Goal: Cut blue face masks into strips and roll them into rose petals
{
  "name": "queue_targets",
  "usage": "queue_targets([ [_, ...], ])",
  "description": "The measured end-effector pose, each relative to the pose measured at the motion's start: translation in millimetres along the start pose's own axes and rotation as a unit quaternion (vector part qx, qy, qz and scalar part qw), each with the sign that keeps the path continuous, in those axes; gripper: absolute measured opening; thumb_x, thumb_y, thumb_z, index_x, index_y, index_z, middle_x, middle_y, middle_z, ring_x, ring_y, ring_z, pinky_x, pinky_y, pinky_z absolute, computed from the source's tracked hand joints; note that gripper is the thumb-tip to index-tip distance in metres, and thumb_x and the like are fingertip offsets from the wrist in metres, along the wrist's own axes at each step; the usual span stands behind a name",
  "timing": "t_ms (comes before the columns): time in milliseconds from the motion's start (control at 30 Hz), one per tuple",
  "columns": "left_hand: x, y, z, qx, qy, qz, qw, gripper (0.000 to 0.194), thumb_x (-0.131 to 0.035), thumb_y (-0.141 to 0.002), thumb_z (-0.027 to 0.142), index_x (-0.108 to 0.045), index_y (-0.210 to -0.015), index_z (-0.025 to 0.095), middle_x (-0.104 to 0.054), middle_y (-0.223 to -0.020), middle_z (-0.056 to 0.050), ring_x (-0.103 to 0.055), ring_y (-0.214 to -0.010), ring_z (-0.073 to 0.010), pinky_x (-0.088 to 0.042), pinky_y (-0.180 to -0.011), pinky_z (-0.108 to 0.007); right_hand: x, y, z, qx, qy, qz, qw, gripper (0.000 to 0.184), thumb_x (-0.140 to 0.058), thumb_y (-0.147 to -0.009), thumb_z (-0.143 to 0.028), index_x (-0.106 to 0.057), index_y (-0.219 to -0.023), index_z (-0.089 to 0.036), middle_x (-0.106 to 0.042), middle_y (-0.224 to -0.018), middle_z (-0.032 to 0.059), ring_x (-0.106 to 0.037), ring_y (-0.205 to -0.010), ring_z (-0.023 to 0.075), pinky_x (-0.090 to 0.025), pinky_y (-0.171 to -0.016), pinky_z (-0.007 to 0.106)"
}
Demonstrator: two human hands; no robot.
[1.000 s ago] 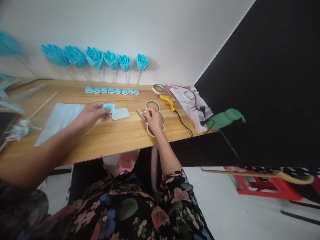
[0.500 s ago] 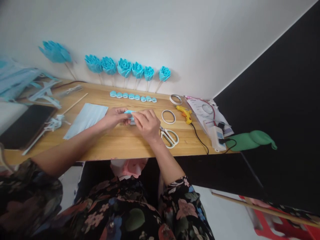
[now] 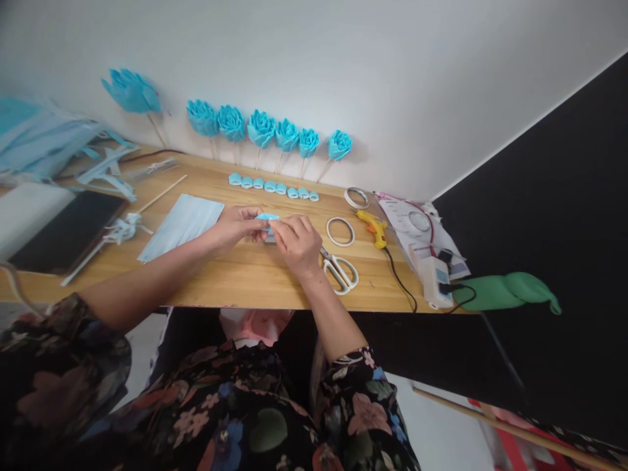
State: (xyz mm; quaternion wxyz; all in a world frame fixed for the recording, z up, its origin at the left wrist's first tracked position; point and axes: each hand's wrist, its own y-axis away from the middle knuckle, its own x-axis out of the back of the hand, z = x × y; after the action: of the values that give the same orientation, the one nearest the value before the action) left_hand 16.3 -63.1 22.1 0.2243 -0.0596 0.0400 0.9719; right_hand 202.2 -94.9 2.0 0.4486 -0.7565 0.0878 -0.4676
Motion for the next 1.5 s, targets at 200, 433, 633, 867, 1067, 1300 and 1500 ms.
queue_targets([
  [200, 2.8, -4, -5, -0.016, 0.010, -0.017, 1.000, 0.019, -0.076, -0.077, 0.029, -0.062, -0.070, 0.017, -0.067, -0.062, -0.001, -0.058, -0.053, -0.0105, -0.046, -0.054, -0.023, 1, 1, 0, 0.028, 0.028, 0.008, 0.999, 0.024, -0.054, -0.102, -0.026, -0.078, -0.100, -0.027, -0.075, -0.088, 0.0074, -0.065, -0.087, 0.0224, -0.053, -0.080, 0.038],
  [433, 4.5, -2, -2, -0.012, 0.016, -0.009, 1.000, 0.017, -0.074, -0.079, 0.027, -0.065, -0.071, 0.016, -0.068, -0.065, -0.002, -0.059, -0.056, -0.0109, -0.048, -0.059, -0.024, 4, -2, -3, 0.028, 0.012, -0.024, 0.999, 0.024, -0.055, -0.100, -0.025, -0.079, -0.101, -0.026, -0.074, -0.091, 0.0076, -0.064, -0.088, 0.0218, -0.052, -0.078, 0.036],
  [633, 7.1, -3, -1, -0.005, -0.041, 0.009, 0.999, 0.016, -0.069, -0.081, 0.025, -0.064, -0.069, 0.016, -0.067, -0.061, -0.002, -0.058, -0.054, -0.0116, -0.046, -0.055, -0.024, 18, -16, -1, -0.058, -0.095, -0.070, 0.991, 0.026, -0.055, -0.098, -0.031, -0.079, -0.107, -0.027, -0.073, -0.105, 0.0073, -0.065, -0.101, 0.0234, -0.053, -0.092, 0.041],
  [867, 6.3, -4, -2, -0.033, -0.120, -0.012, 0.992, 0.012, -0.072, -0.078, 0.029, -0.068, -0.074, 0.017, -0.064, -0.060, 0.001, -0.056, -0.055, -0.0127, -0.043, -0.056, -0.025, 21, -40, 4, -0.148, -0.160, -0.224, 0.950, 0.036, -0.065, -0.089, -0.027, -0.074, -0.123, -0.028, -0.077, -0.102, 0.0027, -0.069, -0.093, 0.0207, -0.053, -0.089, 0.036],
  [1067, 8.6, -4, -1, -0.078, -0.109, 0.052, 0.990, 0.022, -0.068, -0.079, 0.038, -0.063, -0.069, 0.019, -0.056, -0.059, 0.004, -0.051, -0.060, -0.0122, -0.038, -0.060, -0.025, 10, -41, 1, -0.189, -0.211, -0.183, 0.941, 0.041, -0.063, -0.087, -0.023, -0.071, -0.127, -0.025, -0.075, -0.094, 0.0009, -0.066, -0.085, 0.0173, -0.053, -0.087, 0.033],
  [1300, 8.1, -7, -6, -0.088, -0.057, 0.048, 0.993, 0.026, -0.077, -0.073, 0.040, -0.064, -0.071, 0.018, -0.060, -0.067, 0.003, -0.051, -0.063, -0.0111, -0.039, -0.064, -0.025, -15, -23, 6, -0.241, -0.299, -0.085, 0.919, 0.043, -0.060, -0.092, -0.039, -0.065, -0.132, -0.025, -0.074, -0.101, 0.0042, -0.069, -0.095, 0.0199, -0.056, -0.093, 0.036],
  [1500, 10.1, -7, -7, -0.084, -0.062, 0.062, 0.993, 0.029, -0.075, -0.074, 0.043, -0.061, -0.068, 0.018, -0.060, -0.067, 0.001, -0.050, -0.063, -0.0112, -0.040, -0.064, -0.027, -18, -13, 15, -0.276, -0.338, -0.088, 0.895, 0.047, -0.053, -0.098, -0.050, -0.064, -0.136, -0.025, -0.073, -0.096, 0.0042, -0.069, -0.090, 0.0201, -0.057, -0.088, 0.037],
])
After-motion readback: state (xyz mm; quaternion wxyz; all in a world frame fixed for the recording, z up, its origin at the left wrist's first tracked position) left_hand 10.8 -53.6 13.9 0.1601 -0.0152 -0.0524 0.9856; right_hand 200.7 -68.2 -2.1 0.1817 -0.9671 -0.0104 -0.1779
